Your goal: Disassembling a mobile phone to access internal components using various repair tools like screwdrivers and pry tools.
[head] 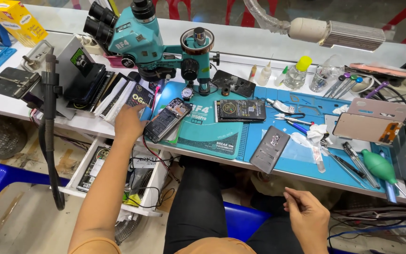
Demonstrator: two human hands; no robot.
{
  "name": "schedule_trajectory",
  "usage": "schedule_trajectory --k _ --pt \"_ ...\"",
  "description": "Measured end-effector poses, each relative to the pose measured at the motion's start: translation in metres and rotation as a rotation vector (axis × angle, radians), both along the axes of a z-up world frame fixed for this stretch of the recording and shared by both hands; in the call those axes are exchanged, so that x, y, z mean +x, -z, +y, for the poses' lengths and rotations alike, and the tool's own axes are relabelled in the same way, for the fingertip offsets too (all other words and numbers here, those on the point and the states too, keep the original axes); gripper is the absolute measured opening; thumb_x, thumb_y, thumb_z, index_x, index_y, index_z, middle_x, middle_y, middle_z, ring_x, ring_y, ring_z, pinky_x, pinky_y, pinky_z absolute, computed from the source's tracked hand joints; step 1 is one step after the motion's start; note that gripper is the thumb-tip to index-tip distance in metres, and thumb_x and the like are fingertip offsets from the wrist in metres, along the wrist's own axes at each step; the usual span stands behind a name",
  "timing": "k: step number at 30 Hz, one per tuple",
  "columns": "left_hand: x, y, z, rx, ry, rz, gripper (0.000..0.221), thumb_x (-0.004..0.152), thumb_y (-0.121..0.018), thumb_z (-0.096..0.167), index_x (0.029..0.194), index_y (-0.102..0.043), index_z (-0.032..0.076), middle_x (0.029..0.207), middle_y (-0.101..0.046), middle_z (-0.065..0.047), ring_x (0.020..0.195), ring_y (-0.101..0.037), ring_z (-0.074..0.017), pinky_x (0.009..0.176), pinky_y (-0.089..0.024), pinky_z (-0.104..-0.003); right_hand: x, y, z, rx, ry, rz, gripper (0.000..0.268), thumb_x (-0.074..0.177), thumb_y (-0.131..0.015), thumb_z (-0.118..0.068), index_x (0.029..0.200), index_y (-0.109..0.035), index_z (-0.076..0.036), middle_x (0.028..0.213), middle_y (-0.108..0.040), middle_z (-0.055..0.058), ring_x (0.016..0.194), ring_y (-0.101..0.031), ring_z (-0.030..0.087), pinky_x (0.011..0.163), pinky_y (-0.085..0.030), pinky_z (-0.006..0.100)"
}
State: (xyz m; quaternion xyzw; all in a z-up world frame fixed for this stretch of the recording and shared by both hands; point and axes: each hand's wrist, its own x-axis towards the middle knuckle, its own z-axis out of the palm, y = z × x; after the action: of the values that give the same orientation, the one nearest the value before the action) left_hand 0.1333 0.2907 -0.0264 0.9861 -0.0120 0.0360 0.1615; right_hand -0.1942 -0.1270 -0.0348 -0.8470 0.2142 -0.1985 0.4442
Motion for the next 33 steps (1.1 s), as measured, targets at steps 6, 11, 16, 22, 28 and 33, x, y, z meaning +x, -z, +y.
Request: schedule_trajectory --k 6,11,16,22,28,33 --pt "0.009 0.007 0.009 0.007 0.061 -0.19 0.038 0.089 -0.077 0.025 0.125 -0.075 0.014 0.12 -0.07 -0.021 0.106 -0.067 -0.0389 0.086 -0.054 -0.049 -0.004 0.014 -0.008 -0.095 0.054 0.06 0.018 0.09 -0.076 -0.019 0.103 -0.083 -0.009 0.091 -0.081 0.003 0.078 -0.074 0.011 0.07 -0.059 0.025" --pt "-0.07 -0.014 -0.074 -0.424 0.282 -0.615 0.025 0.105 -0.058 0.02 0.089 -0.071 0.006 0.078 -0.065 -0.007 0.07 -0.058 -0.0236 0.065 -0.045 -0.038 0.004 0.044 -0.01 -0.246 0.039 0.016 0.051 0.105 -0.04 -0.044 0.079 -0.067 -0.01 0.073 -0.069 0.001 0.069 -0.066 0.02 0.066 -0.049 0.035" --pt "-0.185 0.052 -0.227 -0.923 0.333 0.177 0.051 0.106 -0.039 0.052 0.066 -0.039 0.021 0.064 -0.037 0.005 0.065 -0.033 -0.0135 0.059 -0.025 -0.038 0.043 -0.004 0.075 -0.375 -0.631 -0.726 0.036 0.103 -0.052 -0.004 0.138 -0.054 -0.005 0.125 -0.07 0.015 0.114 -0.072 0.037 0.102 -0.059 0.048" --pt "-0.218 0.002 -0.229 -1.744 0.706 1.531 0.08 0.097 -0.023 0.071 0.161 -0.032 0.023 0.156 -0.046 0.001 0.145 -0.042 -0.0173 0.12 -0.031 -0.052 0.062 0.027 -0.026 -0.862 -0.154 -0.335 0.068 0.099 -0.061 -0.033 0.161 -0.034 -0.029 0.169 -0.031 0.012 0.16 -0.021 0.031 0.111 0.001 0.089" --pt "-0.132 -0.025 -0.227 -0.779 0.867 0.245 0.038 0.1 -0.059 0.022 0.067 -0.069 0.01 0.063 -0.073 -0.007 0.072 -0.074 -0.0273 0.074 -0.056 -0.035 0.053 0.046 -0.031 0.153 0.196 0.129 0.042 0.103 -0.062 -0.043 0.088 -0.074 -0.006 0.067 -0.073 0.017 0.056 -0.074 0.028 0.045 -0.059 0.039" --pt "-0.128 -0.023 -0.262 -1.043 0.599 0.182 0.02 0.098 -0.069 0.026 0.113 -0.074 0.014 0.103 -0.077 -0.006 0.102 -0.073 -0.0192 0.085 -0.061 -0.031 0.081 0.054 0.011 0.731 0.069 0.221 0.042 0.1 -0.064 -0.032 0.103 -0.071 0.008 0.069 -0.068 0.028 0.049 -0.072 0.031 0.043 -0.064 0.039"
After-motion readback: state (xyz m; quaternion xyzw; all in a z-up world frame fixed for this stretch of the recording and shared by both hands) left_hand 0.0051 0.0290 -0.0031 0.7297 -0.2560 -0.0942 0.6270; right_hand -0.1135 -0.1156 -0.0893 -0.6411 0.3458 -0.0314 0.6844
